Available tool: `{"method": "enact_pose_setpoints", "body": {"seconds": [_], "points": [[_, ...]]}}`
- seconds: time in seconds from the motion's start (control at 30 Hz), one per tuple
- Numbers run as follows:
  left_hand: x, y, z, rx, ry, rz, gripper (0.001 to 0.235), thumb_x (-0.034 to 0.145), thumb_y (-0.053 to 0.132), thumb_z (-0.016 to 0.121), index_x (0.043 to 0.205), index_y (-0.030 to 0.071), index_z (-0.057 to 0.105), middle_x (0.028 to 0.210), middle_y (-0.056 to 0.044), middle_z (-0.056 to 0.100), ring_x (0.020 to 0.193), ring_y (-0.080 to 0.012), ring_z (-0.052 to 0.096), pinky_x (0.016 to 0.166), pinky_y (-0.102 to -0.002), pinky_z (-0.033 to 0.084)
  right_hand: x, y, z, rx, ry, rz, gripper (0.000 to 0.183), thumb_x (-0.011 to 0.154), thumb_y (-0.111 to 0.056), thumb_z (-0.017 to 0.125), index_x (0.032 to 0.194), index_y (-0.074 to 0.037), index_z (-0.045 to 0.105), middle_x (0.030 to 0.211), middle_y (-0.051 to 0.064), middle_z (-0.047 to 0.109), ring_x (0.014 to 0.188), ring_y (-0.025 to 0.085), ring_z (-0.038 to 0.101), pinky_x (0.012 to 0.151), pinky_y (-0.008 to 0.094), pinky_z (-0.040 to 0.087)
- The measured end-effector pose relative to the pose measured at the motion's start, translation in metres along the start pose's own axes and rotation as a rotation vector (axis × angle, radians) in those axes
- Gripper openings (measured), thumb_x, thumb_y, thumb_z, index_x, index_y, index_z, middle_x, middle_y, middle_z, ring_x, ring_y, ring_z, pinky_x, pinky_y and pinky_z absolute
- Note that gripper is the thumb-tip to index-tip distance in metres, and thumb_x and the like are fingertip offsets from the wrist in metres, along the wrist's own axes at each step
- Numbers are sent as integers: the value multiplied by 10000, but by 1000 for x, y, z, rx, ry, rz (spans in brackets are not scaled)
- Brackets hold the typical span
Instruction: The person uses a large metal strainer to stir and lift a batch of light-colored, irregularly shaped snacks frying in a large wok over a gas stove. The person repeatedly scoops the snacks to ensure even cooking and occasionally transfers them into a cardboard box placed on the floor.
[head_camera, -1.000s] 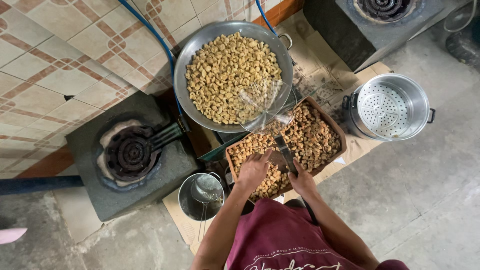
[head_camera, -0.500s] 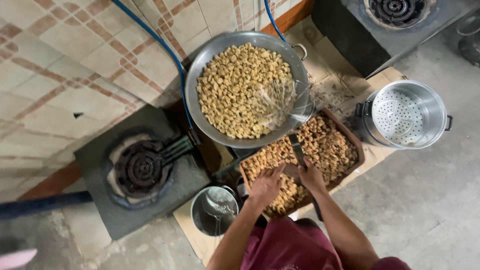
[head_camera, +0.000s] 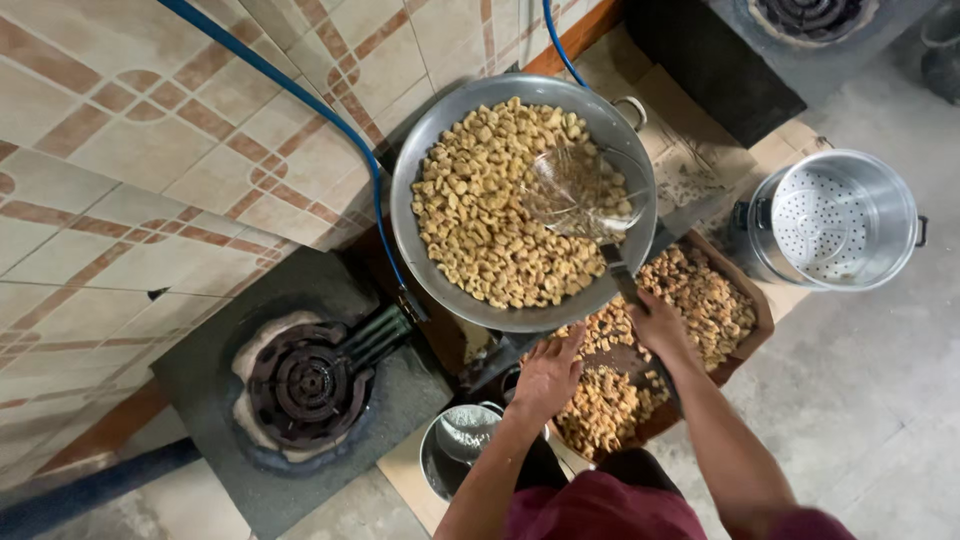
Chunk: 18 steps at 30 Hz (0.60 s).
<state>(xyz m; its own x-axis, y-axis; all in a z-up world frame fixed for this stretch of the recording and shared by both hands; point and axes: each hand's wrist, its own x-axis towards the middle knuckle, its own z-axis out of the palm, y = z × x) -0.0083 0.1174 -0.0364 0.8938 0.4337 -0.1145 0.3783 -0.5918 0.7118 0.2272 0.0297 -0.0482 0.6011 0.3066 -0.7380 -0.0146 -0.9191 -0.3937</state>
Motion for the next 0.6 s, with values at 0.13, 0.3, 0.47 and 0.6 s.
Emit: {"method": "enact_pose_setpoints", "body": {"seconds": [0.13, 0.3, 0.47, 0.6], "points": [[5, -7, -16, 7, -52, -32, 693, 1020, 224, 580, 1629, 103, 271, 1385, -247, 581, 1318, -439, 509, 1145, -553, 367, 20, -15, 4, -95, 32, -24, 537, 1057, -345, 537, 1584, -296, 443, 739, 54, 641, 517, 137, 533, 475, 341, 425], [-1, -13, -26, -28, 18, 0, 687, 997, 223, 598, 1609, 111, 307, 1481, -249, 549, 1374, -440, 500, 1162, -535, 379, 57, -49, 23, 34, 0, -168, 553, 1037, -294, 588, 1565, -192, 455, 757, 56, 653, 508, 120, 579, 467, 293, 464], [1, -17, -34, 5, 79, -12, 703, 1008, 224, 616, 1619, 103, 290, 1486, -287, 515, 1387, -455, 472, 1161, -540, 359, 42, -54, 8, -5, -17, -150, 580, 1021, -261, 584, 1581, -224, 439, 762, 138, 657, 511, 157, 567, 456, 304, 476], [-5, -20, -39, -80, -9, -101, 741, 961, 229, 609, 1620, 116, 289, 1460, -253, 556, 1335, -438, 526, 1148, -529, 403, 38, -77, 29, -212, -59, -184, 538, 1044, -328, 575, 1561, -239, 454, 802, 90, 661, 519, 123, 563, 464, 288, 454]]}}
